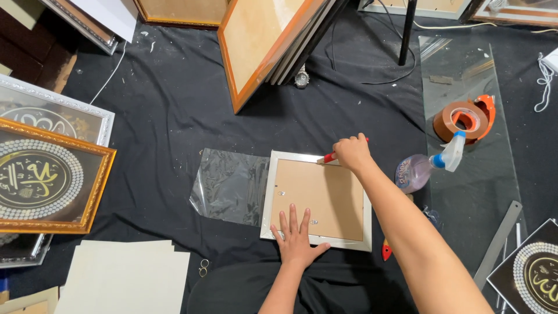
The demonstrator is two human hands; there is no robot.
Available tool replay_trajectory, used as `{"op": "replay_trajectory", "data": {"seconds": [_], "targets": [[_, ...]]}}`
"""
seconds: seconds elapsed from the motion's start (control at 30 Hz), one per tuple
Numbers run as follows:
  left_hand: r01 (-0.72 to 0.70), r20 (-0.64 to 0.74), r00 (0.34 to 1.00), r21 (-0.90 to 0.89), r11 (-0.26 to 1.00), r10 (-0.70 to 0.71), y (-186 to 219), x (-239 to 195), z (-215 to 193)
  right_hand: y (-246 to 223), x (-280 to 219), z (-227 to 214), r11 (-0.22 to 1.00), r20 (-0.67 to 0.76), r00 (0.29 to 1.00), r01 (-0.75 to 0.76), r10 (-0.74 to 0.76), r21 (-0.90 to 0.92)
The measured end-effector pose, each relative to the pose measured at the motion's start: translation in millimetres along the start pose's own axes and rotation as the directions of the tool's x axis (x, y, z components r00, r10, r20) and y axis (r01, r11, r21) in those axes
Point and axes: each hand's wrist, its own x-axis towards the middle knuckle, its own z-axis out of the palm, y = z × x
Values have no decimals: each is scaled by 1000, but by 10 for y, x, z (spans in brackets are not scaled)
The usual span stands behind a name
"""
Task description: The person uses a red utility knife to cut a clear plastic sheet covering a square frame. They slice along the edges, remove the plastic, and then lift the cardboard backing from the frame.
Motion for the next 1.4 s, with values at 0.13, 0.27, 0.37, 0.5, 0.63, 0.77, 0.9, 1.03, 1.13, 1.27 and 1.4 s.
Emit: {"op": "replay_trajectory", "data": {"seconds": [0.13, 0.27, 0.37, 0.5, 0.63, 0.77, 0.9, 1.03, 1.13, 1.27, 1.4], "targets": [[249, 864, 497, -235, 940, 84, -119, 518, -1219, -44, -153, 299, 1000, -259, 966, -10, 8, -4], [261, 855, 512, -251, 932, 86, -128, 497, -1202, -269, -719, 118, 927, -203, 955, -137, 217, 350], [260, 866, 491, -252, 932, 97, -149, 507, -1182, -564, -1141, 33, 817, -56, 975, -149, 216, 557], [277, 833, 514, -387, 880, 205, -343, 527, -950, -972, -1577, -165, 726, 102, 989, -148, 108, 671], [297, 738, 659, -437, 849, 149, -654, 566, -540, -1277, -1405, 203, 718, 76, 995, -97, 61, 689], [364, 440, 882, -413, 835, -167, -940, 485, -339, -1407, -1349, -185, 639, 92, 996, -67, -6, 766], [539, 572, 770, -348, 767, -282, -916, 559, -571, -1448, -1332, -446, 631, 188, 982, -165, 31, 758], [590, 636, 711, -305, 747, -302, -858, 620, -562, -1409, -1275, -443, 668, 196, 980, -175, 45, 724], [611, 666, 683, -297, 734, -299, -848, 589, -388, -1424, -1219, -418, 660, 200, 978, -186, 55, 728], [602, 675, 687, -322, 731, -269, -856, 603, -375, -1453, -1202, -456, 632, 216, 975, -202, 55, 748], [583, 667, 700, -327, 744, -255, -862, 587, -259, -1494, -1221, -473, 565, 249, 967, -237, 57, 791]]}}
